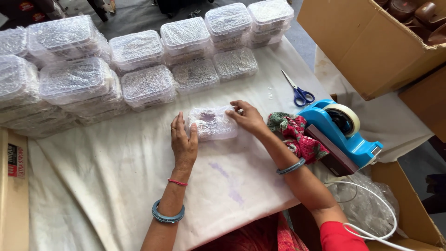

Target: The person wraps a small plastic container in bubble wrap, secures it with tape from a dispenser, and places it on a stack of similarly wrapped containers.

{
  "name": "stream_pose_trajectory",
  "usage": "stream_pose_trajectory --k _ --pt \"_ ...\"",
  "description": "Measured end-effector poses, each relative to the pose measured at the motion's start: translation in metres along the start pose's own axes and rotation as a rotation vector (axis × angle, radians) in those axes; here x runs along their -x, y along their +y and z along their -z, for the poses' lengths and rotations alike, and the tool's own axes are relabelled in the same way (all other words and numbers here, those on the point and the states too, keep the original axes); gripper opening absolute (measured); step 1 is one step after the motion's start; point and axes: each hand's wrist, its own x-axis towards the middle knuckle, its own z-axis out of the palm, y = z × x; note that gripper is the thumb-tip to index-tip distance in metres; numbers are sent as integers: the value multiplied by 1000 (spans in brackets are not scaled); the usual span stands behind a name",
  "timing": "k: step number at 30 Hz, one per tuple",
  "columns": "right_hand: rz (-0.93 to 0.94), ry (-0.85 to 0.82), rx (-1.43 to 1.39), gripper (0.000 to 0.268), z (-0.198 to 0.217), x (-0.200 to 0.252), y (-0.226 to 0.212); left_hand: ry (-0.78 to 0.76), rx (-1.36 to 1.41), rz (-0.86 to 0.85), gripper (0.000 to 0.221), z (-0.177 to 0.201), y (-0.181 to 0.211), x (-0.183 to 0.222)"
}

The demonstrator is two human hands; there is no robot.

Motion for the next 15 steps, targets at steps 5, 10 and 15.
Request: stream_pose_trajectory --k 5,10,15 --pt "-162 -113 -462 62 13 3 1 -93 123 238 52 6 -4 -3" --pt "-185 -122 -274 61 1 8 3 -128 268 297 53 17 -5 -6" --pt "117 -76 -672 68 8 11 -5 -69 1011 376 53 36 6 -13"
